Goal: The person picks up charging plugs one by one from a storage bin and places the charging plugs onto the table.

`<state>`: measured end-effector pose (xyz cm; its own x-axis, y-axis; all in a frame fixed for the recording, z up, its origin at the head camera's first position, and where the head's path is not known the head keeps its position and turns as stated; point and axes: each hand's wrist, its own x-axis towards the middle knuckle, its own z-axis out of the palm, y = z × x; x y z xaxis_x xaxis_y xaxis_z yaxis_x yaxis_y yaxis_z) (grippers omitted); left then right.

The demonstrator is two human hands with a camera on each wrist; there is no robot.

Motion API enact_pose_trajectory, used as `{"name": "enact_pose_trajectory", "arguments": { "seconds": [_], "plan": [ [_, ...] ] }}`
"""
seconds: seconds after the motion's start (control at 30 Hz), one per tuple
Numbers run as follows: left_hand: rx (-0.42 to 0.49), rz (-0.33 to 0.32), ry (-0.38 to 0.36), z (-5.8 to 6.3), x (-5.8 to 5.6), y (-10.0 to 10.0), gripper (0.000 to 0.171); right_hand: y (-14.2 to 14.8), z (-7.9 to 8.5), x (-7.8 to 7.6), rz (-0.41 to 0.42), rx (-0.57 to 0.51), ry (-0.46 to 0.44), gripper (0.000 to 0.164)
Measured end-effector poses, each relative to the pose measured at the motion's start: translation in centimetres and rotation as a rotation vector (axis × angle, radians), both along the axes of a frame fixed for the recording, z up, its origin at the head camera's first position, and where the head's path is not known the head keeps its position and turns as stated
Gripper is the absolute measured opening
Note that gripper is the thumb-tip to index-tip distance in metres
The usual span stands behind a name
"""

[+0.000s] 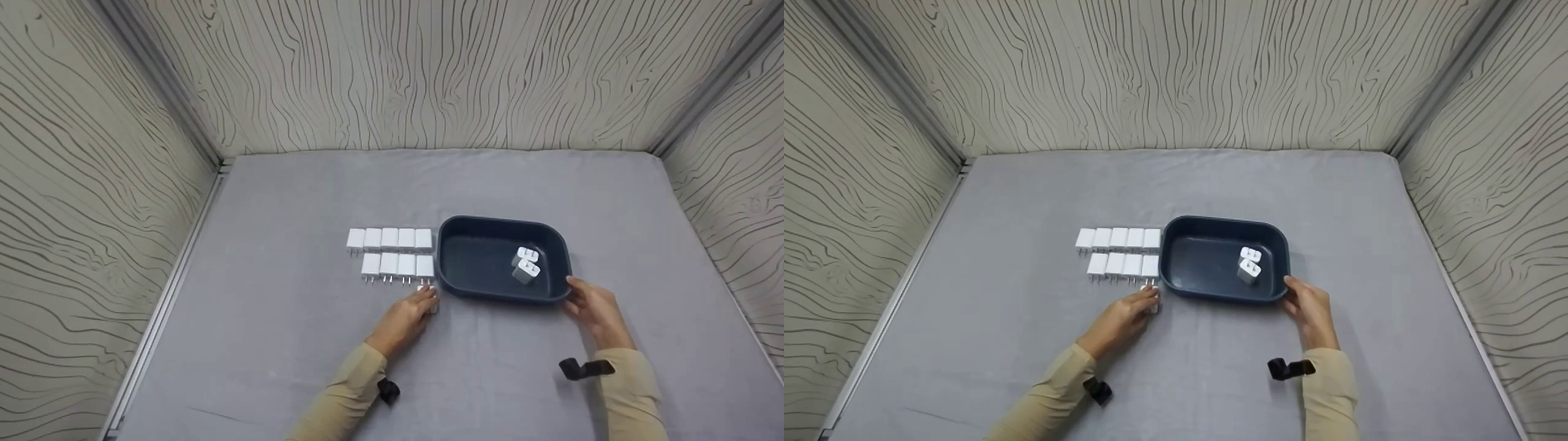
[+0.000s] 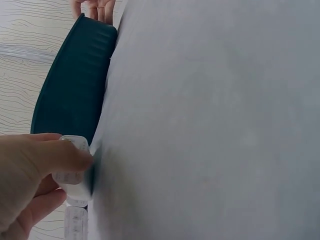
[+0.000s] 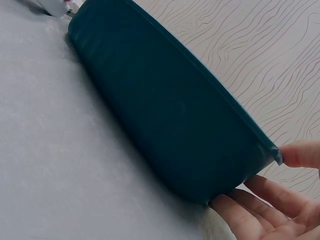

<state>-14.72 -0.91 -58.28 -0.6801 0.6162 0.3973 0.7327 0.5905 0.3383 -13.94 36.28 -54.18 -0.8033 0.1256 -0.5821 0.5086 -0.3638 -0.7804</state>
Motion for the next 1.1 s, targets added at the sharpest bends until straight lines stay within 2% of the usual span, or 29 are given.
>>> {"name": "enact_pose_trajectory", "arguments": {
  "seconds": [0.47, 0.73, 1.1],
  "plan": [
    [0.021, 0.013, -0.004, -0.21, 0.53, 0.01, 0.022, 0.11, 0.0, 0.08, 0.018, -0.004, 0.031, 0.017],
    [-0.001, 0.012, -0.045, 0.14, 0.73, -0.08, 0.028, -0.02, -0.05, 0.12, 0.011, -0.004, 0.033, 0.02],
    [-0.006, 0.004, 0.034, 0.23, 0.73, -0.07, 0.034, -0.07, 0.07, 0.03, 0.003, -0.004, 0.024, 0.022]
  ]
}}
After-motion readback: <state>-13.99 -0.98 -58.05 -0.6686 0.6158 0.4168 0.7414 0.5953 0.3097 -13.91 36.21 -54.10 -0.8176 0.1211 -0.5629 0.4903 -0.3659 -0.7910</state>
